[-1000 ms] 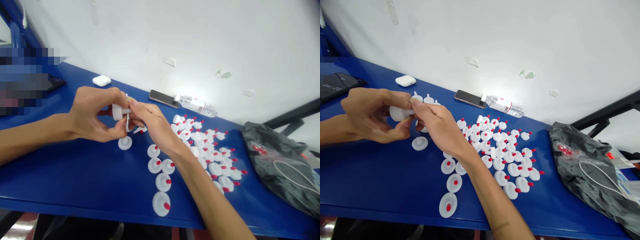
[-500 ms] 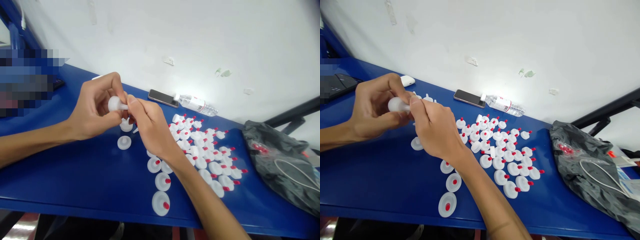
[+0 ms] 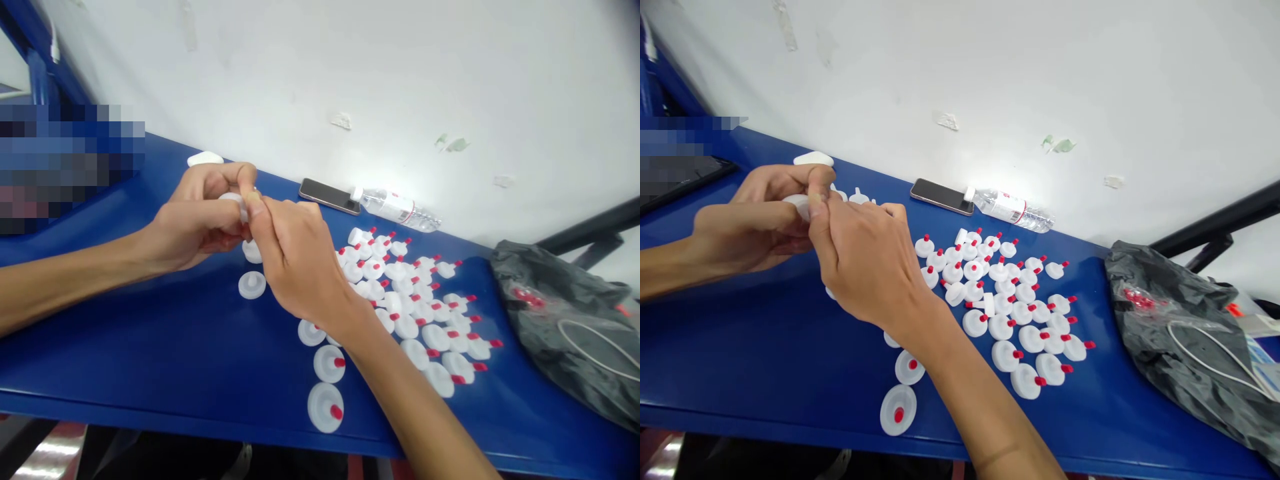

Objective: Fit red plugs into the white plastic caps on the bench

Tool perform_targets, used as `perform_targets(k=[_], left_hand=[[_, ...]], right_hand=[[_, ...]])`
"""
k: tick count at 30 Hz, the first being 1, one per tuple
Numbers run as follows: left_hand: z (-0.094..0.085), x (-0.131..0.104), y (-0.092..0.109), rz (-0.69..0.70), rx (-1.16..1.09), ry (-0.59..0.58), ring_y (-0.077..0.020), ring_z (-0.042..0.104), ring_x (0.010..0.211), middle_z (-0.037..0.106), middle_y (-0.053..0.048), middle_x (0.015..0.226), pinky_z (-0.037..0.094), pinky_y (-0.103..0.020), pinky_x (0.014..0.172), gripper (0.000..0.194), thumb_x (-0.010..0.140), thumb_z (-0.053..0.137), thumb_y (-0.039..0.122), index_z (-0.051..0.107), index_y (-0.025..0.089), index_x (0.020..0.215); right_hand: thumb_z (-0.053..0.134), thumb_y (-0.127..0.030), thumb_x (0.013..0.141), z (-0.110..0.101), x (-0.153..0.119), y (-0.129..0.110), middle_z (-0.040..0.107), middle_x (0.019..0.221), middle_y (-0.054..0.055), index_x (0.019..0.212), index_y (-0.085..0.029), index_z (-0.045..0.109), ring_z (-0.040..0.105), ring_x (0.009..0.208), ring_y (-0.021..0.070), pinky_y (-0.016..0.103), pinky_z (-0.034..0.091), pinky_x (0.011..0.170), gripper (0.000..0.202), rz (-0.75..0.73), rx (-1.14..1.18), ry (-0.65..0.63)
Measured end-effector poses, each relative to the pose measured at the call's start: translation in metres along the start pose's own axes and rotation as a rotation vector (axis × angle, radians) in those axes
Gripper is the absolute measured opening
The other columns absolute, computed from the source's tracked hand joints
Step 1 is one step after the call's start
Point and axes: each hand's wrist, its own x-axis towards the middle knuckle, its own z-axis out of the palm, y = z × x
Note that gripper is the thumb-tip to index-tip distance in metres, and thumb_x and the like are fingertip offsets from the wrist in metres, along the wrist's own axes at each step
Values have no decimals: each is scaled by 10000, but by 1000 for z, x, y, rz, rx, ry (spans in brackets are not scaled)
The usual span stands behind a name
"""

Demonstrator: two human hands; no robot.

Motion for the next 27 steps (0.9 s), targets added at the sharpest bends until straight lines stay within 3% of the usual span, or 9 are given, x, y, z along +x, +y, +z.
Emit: perform_targets(k=[3, 7, 14, 16, 20, 22, 24, 27], left_hand=[[0, 0, 2, -115, -199, -10, -70, 250, 326, 396, 83, 485, 166, -233, 256, 190, 631, 513, 101, 451, 256, 720], [0, 1, 3, -117, -238, 12, -64, 282, 348, 419, 83, 505, 173, -225, 279, 197, 641, 565, 101, 460, 248, 722], [5, 2, 6, -84, -229, 66, -95, 512, 444, 529, 62, 615, 248, -217, 308, 222, 676, 593, 96, 470, 244, 787], [4, 0, 6, 61, -93, 110, -122, 579, 519, 582, 45, 683, 321, -245, 354, 243, 693, 642, 101, 487, 252, 803], [-2, -7, 1, 388, 394, 207, -176, 652, 687, 688, 12, 870, 459, -313, 516, 265, 731, 723, 164, 557, 280, 902], [-5, -8, -2, 414, 614, 231, -157, 626, 648, 716, 10, 913, 455, -309, 524, 242, 781, 728, 227, 575, 281, 960], [-5, -8, -4, 447, 781, 222, -129, 563, 565, 695, 22, 803, 423, -293, 512, 182, 816, 713, 268, 603, 255, 961], [-4, -4, -4, 466, 830, 159, -106, 488, 521, 604, 46, 653, 395, -270, 516, 93, 837, 658, 243, 663, 221, 927]], right_hand=[[283, -272, 1127, 0, 0, -2, 551, 724, -28, 773, -240, 419, 496, 685, 155, 347, 329, 779, 381, 27, 29, 1], [279, -298, 1130, -1, 0, -5, 552, 740, -25, 775, -242, 433, 523, 705, 157, 329, 342, 728, 391, 65, 118, 13], [287, -311, 1124, -4, 1, -4, 547, 750, -17, 766, -254, 417, 533, 717, 159, 310, 380, 712, 385, 144, 273, 19], [290, -348, 1124, -5, 0, -5, 530, 735, -15, 765, -256, 426, 525, 707, 159, 308, 391, 700, 394, 158, 329, 35], [306, -364, 1118, -8, 0, -4, 520, 731, -11, 759, -255, 448, 507, 694, 156, 308, 395, 684, 402, 169, 363, 56], [309, -340, 1116, -10, 1, -1, 513, 718, -16, 732, -252, 434, 491, 675, 148, 306, 380, 676, 414, 176, 323, 75], [314, -321, 1114, -10, 2, 4, 503, 696, -22, 705, -248, 416, 476, 656, 142, 304, 363, 668, 427, 179, 258, 92], [319, -298, 1106, -9, 3, 10, 480, 660, -31, 688, -248, 373, 441, 625, 137, 308, 342, 648, 424, 175, 169, 104]])
